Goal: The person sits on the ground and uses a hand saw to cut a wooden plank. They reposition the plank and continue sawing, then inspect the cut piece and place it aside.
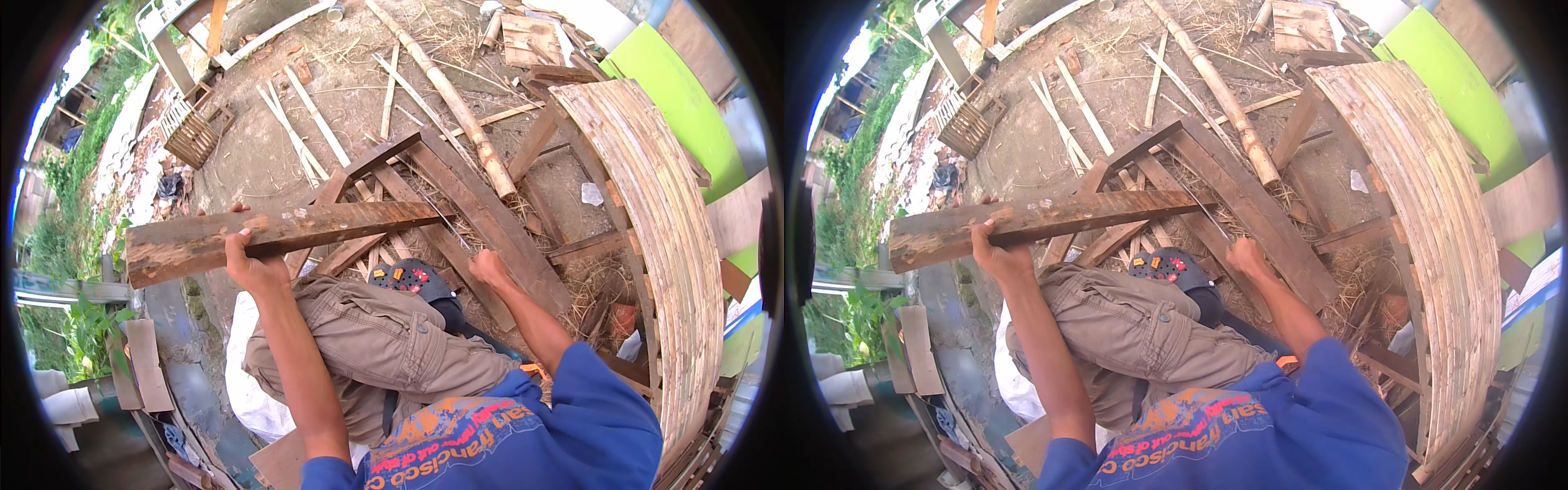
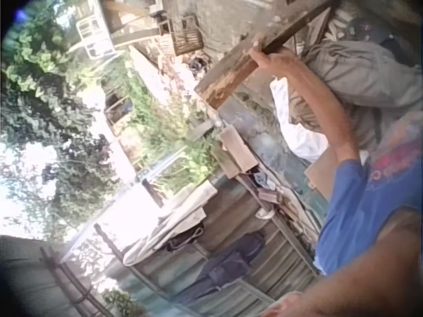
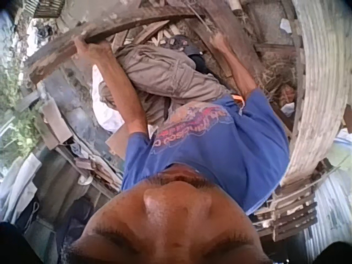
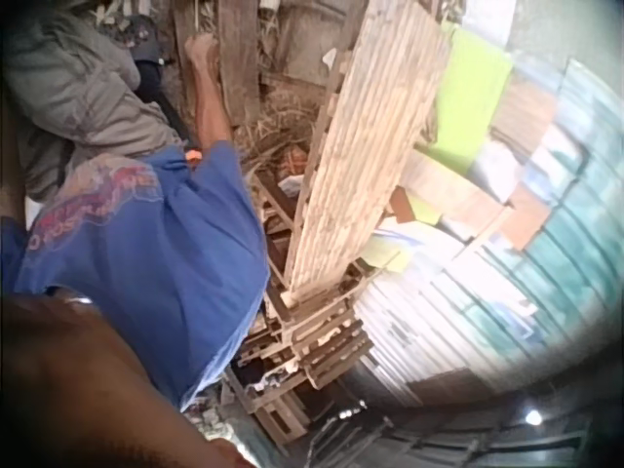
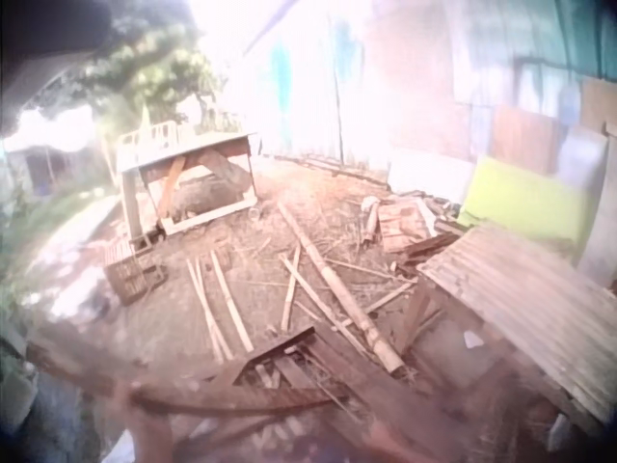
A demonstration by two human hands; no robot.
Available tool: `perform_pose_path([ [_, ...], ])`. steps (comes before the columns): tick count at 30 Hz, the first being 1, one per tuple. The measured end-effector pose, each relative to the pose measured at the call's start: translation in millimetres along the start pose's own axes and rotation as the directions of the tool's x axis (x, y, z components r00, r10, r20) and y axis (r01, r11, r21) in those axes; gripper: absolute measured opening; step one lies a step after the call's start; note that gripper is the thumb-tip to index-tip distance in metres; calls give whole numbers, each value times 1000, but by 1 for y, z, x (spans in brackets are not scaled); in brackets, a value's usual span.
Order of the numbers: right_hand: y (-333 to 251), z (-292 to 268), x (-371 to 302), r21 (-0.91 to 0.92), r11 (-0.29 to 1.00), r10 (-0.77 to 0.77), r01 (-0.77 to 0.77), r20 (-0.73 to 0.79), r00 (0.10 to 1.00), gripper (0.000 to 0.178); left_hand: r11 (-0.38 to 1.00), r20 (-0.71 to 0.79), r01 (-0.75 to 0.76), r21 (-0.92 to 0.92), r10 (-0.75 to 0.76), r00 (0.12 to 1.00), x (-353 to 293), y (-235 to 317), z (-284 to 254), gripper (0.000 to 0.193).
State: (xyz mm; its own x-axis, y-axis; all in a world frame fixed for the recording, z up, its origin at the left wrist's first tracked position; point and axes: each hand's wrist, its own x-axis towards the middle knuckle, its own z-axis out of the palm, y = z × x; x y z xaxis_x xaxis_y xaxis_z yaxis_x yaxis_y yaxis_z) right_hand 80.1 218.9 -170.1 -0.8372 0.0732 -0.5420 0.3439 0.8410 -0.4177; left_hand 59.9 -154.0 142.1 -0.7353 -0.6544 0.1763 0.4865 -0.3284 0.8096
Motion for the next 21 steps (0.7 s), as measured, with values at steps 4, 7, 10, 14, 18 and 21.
perform_pose_path([
  [4,-15,0,-30,78,967,-229,241,-142,963,40,999,-3,34,-27,-34,999,8,1,-17,75],
  [7,5,4,-8,37,997,78,-75,-102,992,37,1000,19,11,-8,-11,1000,-2,1,14,75],
  [10,-20,4,-30,80,986,-135,145,-118,984,34,1000,-16,27,-6,-27,1000,-2,7,-1,77],
  [14,-5,15,-26,104,989,-89,105,-150,985,36,999,-8,37,7,-37,999,-9,9,-3,79],
  [18,-1,5,13,-2,1000,19,-19,-136,991,35,1000,42,-25,8,24,999,-5,7,6,86],
  [21,-14,-4,-7,42,976,-201,216,-222,954,34,999,154,-29,-44,36,987,-5,9,0,94],
])
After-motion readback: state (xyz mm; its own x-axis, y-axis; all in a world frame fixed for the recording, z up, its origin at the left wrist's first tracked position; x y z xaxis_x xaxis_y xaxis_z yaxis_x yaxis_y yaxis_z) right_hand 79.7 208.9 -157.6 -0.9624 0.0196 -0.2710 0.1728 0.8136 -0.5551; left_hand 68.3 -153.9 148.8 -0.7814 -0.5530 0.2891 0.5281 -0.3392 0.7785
